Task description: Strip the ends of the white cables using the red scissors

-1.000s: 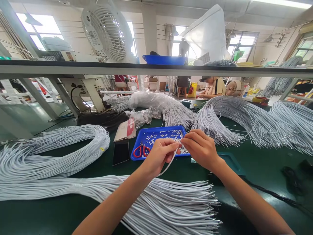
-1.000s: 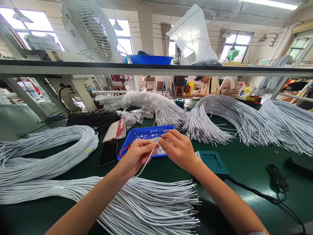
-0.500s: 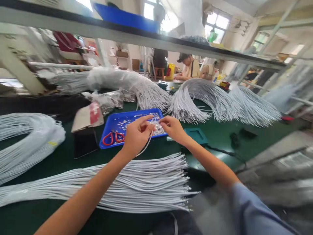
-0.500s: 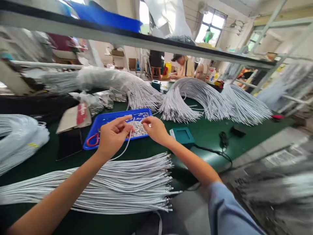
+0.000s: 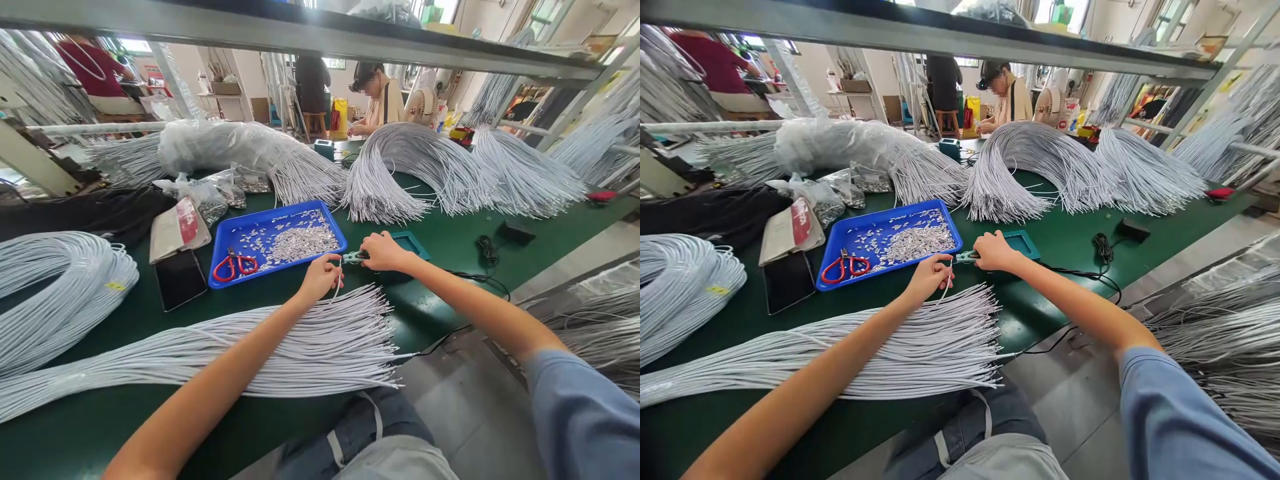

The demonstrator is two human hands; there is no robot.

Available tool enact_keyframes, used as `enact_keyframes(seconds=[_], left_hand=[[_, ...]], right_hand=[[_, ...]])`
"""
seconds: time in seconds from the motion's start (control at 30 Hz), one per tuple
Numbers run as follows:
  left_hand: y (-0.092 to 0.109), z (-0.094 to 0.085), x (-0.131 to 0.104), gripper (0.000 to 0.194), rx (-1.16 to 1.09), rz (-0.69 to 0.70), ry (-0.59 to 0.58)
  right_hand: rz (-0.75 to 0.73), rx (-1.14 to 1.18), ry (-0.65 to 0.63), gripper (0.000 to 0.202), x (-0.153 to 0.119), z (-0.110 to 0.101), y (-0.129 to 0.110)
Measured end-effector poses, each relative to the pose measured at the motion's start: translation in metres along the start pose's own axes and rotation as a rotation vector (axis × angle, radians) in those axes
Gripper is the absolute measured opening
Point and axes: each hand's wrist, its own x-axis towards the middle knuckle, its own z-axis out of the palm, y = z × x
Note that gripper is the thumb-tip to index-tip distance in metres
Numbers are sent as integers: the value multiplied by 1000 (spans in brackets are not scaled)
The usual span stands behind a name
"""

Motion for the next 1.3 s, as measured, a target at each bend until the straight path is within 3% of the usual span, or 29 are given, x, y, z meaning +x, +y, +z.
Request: enact_keyframes(seconds=[0.53, 0.77, 0.9, 1.03, 1.2, 1.3], left_hand=[[-5, 2, 1, 19, 90, -32, 63], [-4, 2, 0, 20, 117, -27, 54], [-6, 2, -2, 21, 138, -25, 37], [-8, -2, -2, 22, 157, -25, 45], [-7, -9, 1, 26, 170, 82, 193], [-5, -3, -4, 32, 175, 193, 255]], right_hand=[[-14, -5, -41, 16, -2, 1, -18], [-60, 30, -21, 24, -1, 5, -3], [23, 152, 80, 35, 3, 9, 15], [86, 211, 124, 33, 4, 16, 24], [106, 265, 223, 29, 1, 15, 22], [118, 371, 498, 31, -3, 6, 9]])
